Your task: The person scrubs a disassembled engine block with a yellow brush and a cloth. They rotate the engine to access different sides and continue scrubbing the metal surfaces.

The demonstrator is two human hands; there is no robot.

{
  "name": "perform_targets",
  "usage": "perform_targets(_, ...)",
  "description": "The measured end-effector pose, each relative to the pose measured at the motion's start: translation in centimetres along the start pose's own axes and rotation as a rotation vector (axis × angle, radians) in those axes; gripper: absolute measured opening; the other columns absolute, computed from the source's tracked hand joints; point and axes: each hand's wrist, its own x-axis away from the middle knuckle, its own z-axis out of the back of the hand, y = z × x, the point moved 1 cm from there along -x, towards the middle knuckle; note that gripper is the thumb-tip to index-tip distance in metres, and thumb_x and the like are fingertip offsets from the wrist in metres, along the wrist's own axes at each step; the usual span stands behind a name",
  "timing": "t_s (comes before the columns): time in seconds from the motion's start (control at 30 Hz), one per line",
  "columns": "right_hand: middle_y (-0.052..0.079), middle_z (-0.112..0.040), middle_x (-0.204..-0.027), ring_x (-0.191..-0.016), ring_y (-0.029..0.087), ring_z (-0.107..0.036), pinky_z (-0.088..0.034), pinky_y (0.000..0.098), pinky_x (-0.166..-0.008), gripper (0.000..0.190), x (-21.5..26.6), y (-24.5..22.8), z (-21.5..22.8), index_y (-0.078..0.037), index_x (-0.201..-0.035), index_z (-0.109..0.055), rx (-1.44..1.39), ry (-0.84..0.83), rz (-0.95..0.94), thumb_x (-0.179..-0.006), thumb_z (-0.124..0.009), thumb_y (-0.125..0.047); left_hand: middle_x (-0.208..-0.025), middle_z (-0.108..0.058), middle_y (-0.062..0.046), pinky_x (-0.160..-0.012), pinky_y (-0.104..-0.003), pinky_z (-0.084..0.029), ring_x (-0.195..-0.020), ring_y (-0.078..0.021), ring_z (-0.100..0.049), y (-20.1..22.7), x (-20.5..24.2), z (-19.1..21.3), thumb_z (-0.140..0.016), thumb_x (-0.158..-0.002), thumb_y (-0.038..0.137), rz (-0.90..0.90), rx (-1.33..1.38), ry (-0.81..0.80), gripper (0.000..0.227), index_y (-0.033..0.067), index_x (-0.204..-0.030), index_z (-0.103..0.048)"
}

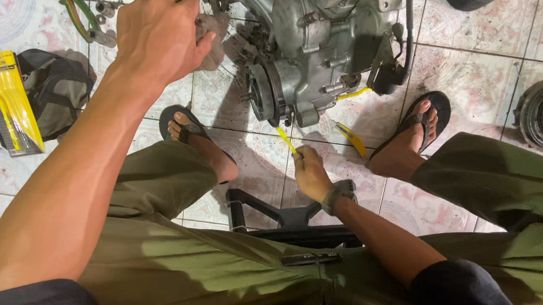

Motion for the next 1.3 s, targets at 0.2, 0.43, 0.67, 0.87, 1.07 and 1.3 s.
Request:
perform_targets(0.2, 0.007, -0.065, -0.086, -0.071, 0.019, -0.059, -0.045, 0.0334, -0.059, 0.021, -0.1, -0.9, 0.9, -0.010, -0.104, -0.048, -0.095, -0.066, -0.267, -0.093, -0.033, -0.019, -0.085, -0.060, 0.003, -0.039, -0.037, -0.052, -0.083, -0.0213, -0.057, -0.1, 0.2, 0.3, -0.072, -0.083, 0.054, 0.006, 0.030, -0.064, 0.039, 0.0156, -0.086, -0.070)
perform_targets(0.43, 0.005, -0.054, -0.078, -0.056, 0.015, -0.052, -0.040, 0.0263, -0.038, 0.016, -1.0, 1.8, 3.5, -0.007, -0.108, -0.045, 0.096, -0.139, -0.240, -0.100, -0.032, -0.015, -0.093, -0.061, -0.007, -0.049, -0.040, -0.055, -0.094, -0.0276, -0.052, -0.4, 0.2, 0.7, -0.069, -0.091, 0.052, 0.015, 0.058, -0.073, 0.045, 0.0074, -0.093, -0.070)
perform_targets(0.67, 0.022, -0.048, -0.113, -0.104, 0.036, -0.050, -0.049, 0.0472, -0.081, 0.025, -1.4, 5.8, 7.8, -0.003, -0.107, -0.053, 0.846, -0.285, -0.174, -0.083, -0.052, -0.010, -0.090, -0.060, -0.010, -0.050, -0.043, -0.054, -0.088, -0.0298, -0.058, 0.0, -0.9, 1.8, -0.063, -0.097, 0.050, 0.011, 0.086, -0.123, 0.047, 0.0036, -0.096, -0.066)
perform_targets(0.87, 0.015, -0.055, -0.120, -0.103, 0.034, -0.056, -0.045, 0.0516, -0.082, 0.036, -5.0, 7.0, 8.3, -0.009, -0.114, -0.057, 1.029, -0.137, -0.011, -0.079, -0.049, -0.015, -0.093, -0.061, -0.013, -0.053, -0.043, -0.054, -0.079, -0.0307, -0.061, 1.5, -1.9, 2.6, -0.056, -0.101, 0.048, 0.012, 0.158, -0.210, 0.048, 0.0002, -0.103, -0.061)
perform_targets(1.07, 0.021, -0.059, -0.094, -0.079, 0.039, -0.058, -0.047, 0.0509, -0.064, 0.035, -10.1, 6.4, 9.0, -0.002, -0.115, -0.053, 0.793, 0.267, 0.168, -0.082, -0.048, -0.015, -0.091, -0.061, -0.014, -0.051, -0.040, -0.054, -0.076, -0.0285, -0.060, 2.4, -0.7, 3.7, -0.055, -0.101, 0.044, 0.032, 0.231, -0.301, 0.045, -0.0004, -0.101, -0.058)
perform_targets(1.3, 0.024, -0.058, -0.075, -0.074, 0.042, -0.056, -0.044, 0.0538, -0.061, 0.019, -16.4, 11.3, 8.3, -0.004, -0.096, -0.060, 0.428, 0.554, 0.159, -0.085, -0.046, -0.013, -0.086, -0.059, -0.014, -0.053, -0.044, -0.052, -0.076, -0.0318, -0.059, 1.9, 0.3, 3.1, -0.058, -0.100, 0.042, 0.025, 0.236, -0.332, 0.043, -0.0004, -0.093, -0.057)
